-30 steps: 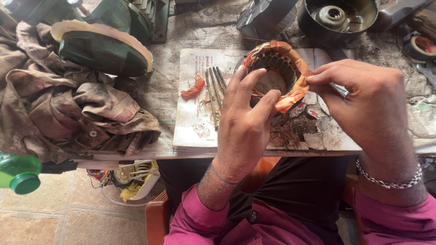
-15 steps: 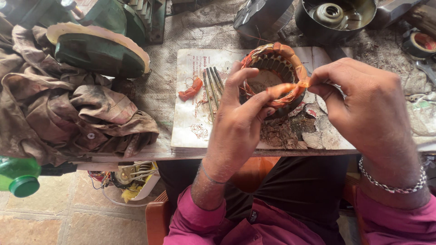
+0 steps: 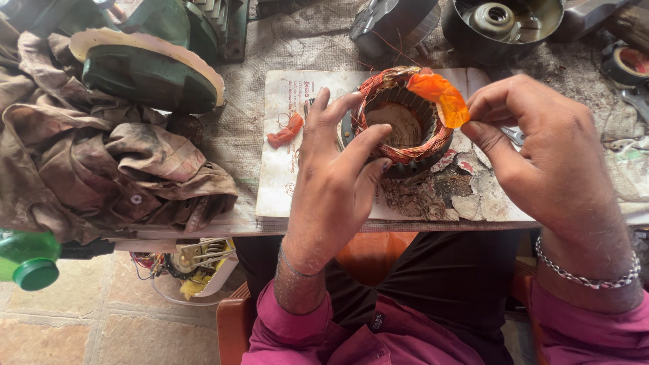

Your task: The person works on an electric motor stator at a cluttered workbench, peeling orange insulating film off the copper windings by hand and setting the removed pieces aside. They then use a small flat tool to scrape and trim material around the winding slots, rotating the stator to reach different sections.

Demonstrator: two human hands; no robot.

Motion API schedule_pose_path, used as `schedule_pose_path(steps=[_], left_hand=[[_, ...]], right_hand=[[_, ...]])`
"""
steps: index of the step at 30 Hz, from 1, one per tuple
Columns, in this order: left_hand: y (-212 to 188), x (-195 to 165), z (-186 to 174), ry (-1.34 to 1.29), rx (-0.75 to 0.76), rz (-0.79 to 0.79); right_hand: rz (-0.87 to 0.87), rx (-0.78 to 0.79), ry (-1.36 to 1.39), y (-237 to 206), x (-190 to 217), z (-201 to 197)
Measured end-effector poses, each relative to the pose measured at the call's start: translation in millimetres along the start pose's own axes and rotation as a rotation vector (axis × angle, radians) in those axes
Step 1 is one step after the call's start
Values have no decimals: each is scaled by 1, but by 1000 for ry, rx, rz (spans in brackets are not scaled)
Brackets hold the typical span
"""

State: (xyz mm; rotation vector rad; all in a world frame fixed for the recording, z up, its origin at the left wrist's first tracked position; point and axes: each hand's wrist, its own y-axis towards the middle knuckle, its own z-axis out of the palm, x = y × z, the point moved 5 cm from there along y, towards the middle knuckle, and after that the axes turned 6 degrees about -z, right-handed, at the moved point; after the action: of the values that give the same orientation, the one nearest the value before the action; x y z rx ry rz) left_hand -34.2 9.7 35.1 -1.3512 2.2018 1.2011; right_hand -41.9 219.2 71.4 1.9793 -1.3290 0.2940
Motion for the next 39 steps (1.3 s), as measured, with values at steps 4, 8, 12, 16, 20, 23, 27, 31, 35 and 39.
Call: schedule_pose_path(steps=[4, 8, 12, 16, 20, 23, 27, 31, 35, 39], left_hand=[[-5, -12, 2, 13, -4, 33], [-7, -23, 14, 51, -19, 105], [-7, -27, 26, 47, -40, 89], [-5, -26, 36, 74, -22, 89], [-4, -23, 43, 118, -3, 89], [-4, -22, 46, 115, 5, 92], [-4, -20, 46, 115, 4, 101], [-4, -19, 45, 81, 5, 96], [0, -14, 36, -36, 71, 161], [5, -14, 24, -46, 108, 187]], right_hand=[[-43, 17, 5, 3, 6, 1], [-199, 23, -93, 4, 20, -1], [-226, -20, -89, 6, 22, -1], [-148, -78, -103, 5, 19, 1], [-27, -110, 51, 5, 12, 0], [149, -139, 349, 4, 0, -1], [160, -137, 297, 1, -3, -3], [13, -134, 54, 1, -1, -6], [48, -141, 129, -3, -6, -8], [167, -88, 402, -7, -14, -5]])
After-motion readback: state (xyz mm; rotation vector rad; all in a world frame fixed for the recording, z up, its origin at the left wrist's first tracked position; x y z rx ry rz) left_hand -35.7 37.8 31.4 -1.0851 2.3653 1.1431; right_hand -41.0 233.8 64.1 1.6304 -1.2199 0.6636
